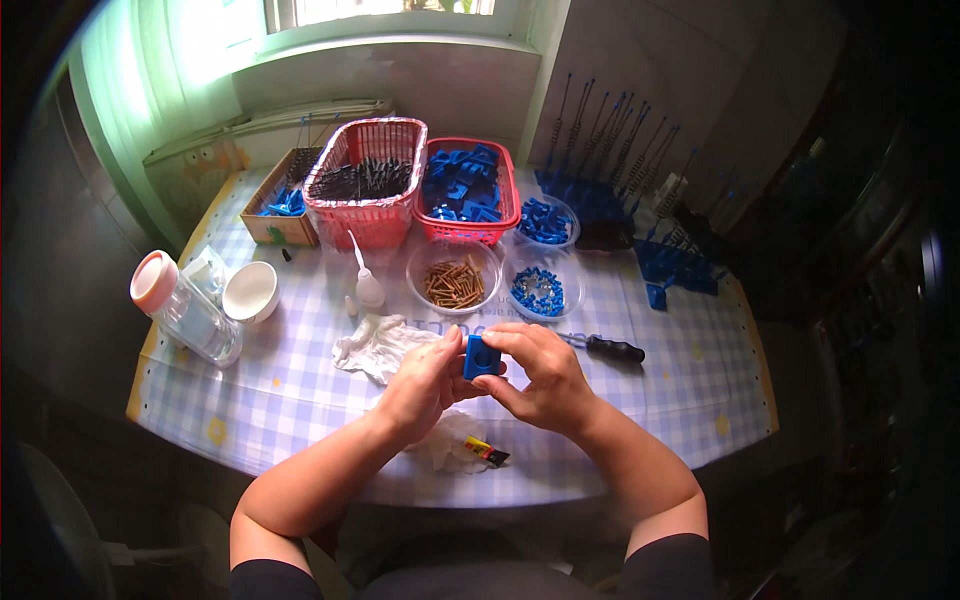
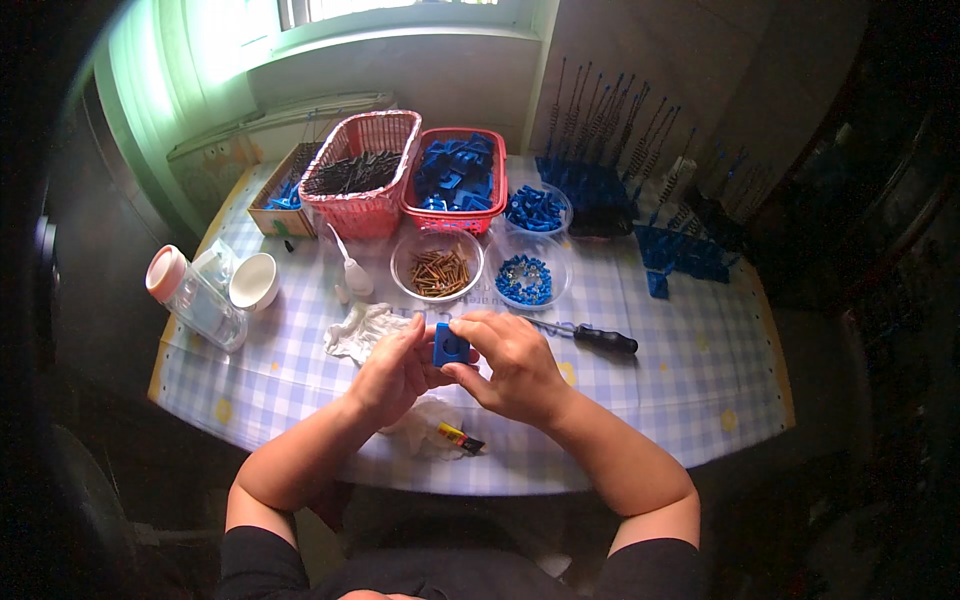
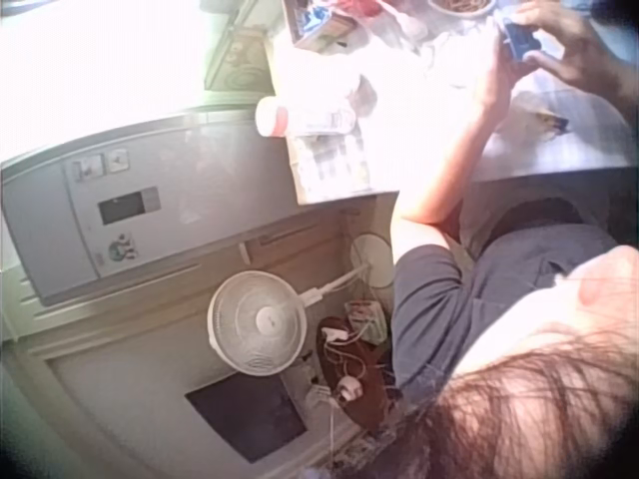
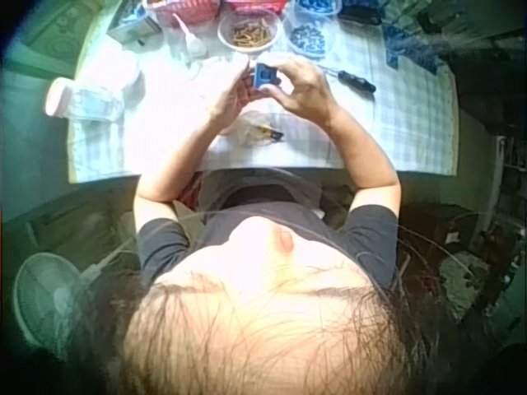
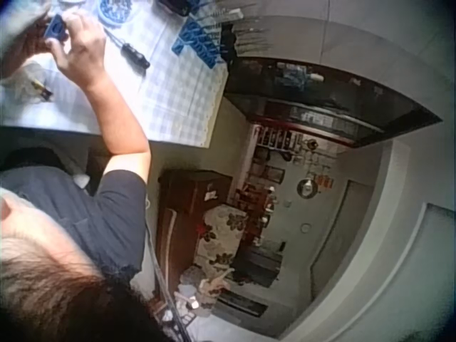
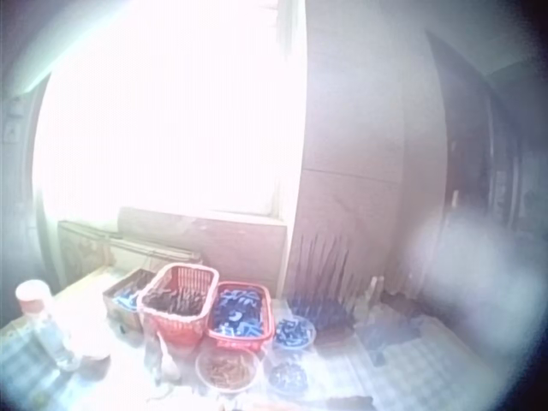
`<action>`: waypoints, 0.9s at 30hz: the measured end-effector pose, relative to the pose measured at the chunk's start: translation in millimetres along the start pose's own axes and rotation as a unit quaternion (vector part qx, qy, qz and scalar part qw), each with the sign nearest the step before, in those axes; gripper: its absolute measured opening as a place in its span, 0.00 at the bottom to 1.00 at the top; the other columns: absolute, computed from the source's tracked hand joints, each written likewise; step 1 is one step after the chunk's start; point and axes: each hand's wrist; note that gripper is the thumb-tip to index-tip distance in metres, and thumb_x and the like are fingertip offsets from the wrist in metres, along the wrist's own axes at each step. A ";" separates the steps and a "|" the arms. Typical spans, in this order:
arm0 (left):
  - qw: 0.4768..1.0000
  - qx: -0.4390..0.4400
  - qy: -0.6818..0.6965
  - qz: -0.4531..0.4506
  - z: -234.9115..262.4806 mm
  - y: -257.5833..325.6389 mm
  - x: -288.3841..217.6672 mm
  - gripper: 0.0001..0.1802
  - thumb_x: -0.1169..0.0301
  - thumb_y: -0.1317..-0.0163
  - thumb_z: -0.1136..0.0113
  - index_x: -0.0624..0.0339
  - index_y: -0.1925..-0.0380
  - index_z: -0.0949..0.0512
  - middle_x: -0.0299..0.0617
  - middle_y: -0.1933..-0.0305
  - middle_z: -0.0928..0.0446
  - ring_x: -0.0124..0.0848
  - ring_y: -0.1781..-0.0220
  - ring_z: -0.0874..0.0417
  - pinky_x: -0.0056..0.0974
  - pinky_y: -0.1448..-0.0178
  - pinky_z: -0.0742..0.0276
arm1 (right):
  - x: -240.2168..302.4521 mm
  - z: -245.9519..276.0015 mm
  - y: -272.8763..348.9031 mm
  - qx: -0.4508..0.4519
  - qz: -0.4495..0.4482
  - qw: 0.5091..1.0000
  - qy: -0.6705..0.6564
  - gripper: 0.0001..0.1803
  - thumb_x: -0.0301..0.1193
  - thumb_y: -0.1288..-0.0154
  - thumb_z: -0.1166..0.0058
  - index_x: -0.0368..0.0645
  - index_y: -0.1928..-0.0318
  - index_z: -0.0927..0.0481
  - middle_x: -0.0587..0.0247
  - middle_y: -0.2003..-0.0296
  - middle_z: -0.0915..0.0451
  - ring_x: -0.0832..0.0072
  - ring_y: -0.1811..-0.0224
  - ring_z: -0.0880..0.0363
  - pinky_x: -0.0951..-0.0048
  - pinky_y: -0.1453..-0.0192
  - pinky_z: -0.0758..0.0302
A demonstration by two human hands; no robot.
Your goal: The person assembles small mechanical components by hand, threading a spring onto a metal pin and then inserting the pin into a blue plastic housing.
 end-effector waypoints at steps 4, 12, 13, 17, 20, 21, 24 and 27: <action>1.000 -0.008 -0.001 0.004 -1.0 0.9 -0.4 0.27 0.51 0.28 0.61 0.65 0.48 0.30 0.47 0.53 0.23 0.33 0.51 0.20 0.39 0.44 0.25 | 0.4 0.3 -0.1 0.000 0.002 1.000 0.008 0.23 0.31 0.52 0.33 0.41 0.54 0.25 0.53 0.57 0.21 0.57 0.58 0.22 0.61 0.54 0.26; 1.000 0.004 -0.008 0.001 -0.6 1.7 -0.8 0.27 0.51 0.28 0.63 0.65 0.48 0.30 0.48 0.53 0.22 0.34 0.50 0.20 0.39 0.43 0.26 | 3.8 2.0 -0.1 0.002 0.001 1.000 0.026 0.26 0.29 0.55 0.30 0.40 0.54 0.24 0.52 0.57 0.20 0.58 0.56 0.20 0.63 0.53 0.24; 1.000 0.005 -0.006 0.001 -0.7 1.6 -0.9 0.27 0.51 0.28 0.63 0.65 0.48 0.30 0.48 0.53 0.22 0.34 0.50 0.20 0.40 0.42 0.26 | 3.8 2.0 0.0 0.002 0.002 1.000 0.026 0.26 0.29 0.55 0.30 0.40 0.54 0.24 0.52 0.57 0.20 0.58 0.56 0.20 0.63 0.53 0.24; 1.000 0.006 -0.012 -0.001 -1.6 1.6 -2.0 0.27 0.51 0.28 0.63 0.65 0.48 0.30 0.48 0.53 0.22 0.34 0.50 0.20 0.40 0.42 0.26 | 4.3 2.3 -0.3 0.000 0.003 1.000 0.031 0.26 0.29 0.55 0.30 0.40 0.53 0.24 0.52 0.56 0.20 0.58 0.57 0.20 0.63 0.53 0.24; 1.000 0.004 -0.014 -0.002 -1.8 1.3 -2.3 0.28 0.51 0.28 0.63 0.65 0.48 0.29 0.48 0.53 0.22 0.34 0.50 0.20 0.40 0.42 0.26 | 4.1 2.2 -0.5 0.001 0.002 0.999 0.032 0.26 0.29 0.55 0.30 0.40 0.53 0.24 0.53 0.56 0.20 0.58 0.56 0.20 0.63 0.53 0.24; 1.000 0.004 -0.012 -0.002 -1.5 1.3 -2.0 0.28 0.51 0.28 0.63 0.65 0.48 0.30 0.49 0.53 0.22 0.34 0.50 0.20 0.40 0.42 0.26 | 4.2 2.1 -0.5 0.001 0.001 0.999 0.032 0.26 0.29 0.55 0.30 0.40 0.53 0.24 0.53 0.56 0.20 0.58 0.56 0.20 0.63 0.52 0.24; 1.000 0.004 -0.010 -0.002 -1.1 1.7 -1.1 0.28 0.50 0.28 0.63 0.65 0.48 0.30 0.49 0.53 0.22 0.34 0.50 0.20 0.40 0.42 0.26 | 5.0 2.3 -0.8 0.002 0.000 1.000 0.031 0.26 0.29 0.55 0.30 0.40 0.53 0.24 0.52 0.55 0.20 0.58 0.56 0.20 0.63 0.52 0.24; 1.000 0.002 -0.013 -0.001 -1.7 1.6 -1.3 0.28 0.50 0.28 0.63 0.65 0.48 0.30 0.49 0.53 0.22 0.34 0.50 0.20 0.40 0.42 0.26 | 4.3 2.2 0.2 0.002 -0.001 1.000 0.031 0.26 0.29 0.55 0.30 0.40 0.53 0.24 0.52 0.55 0.20 0.58 0.56 0.20 0.63 0.52 0.24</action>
Point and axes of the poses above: each hand's wrist, its own y-axis away from the middle knuckle, its own z-axis out of the back of the hand, x = y × z
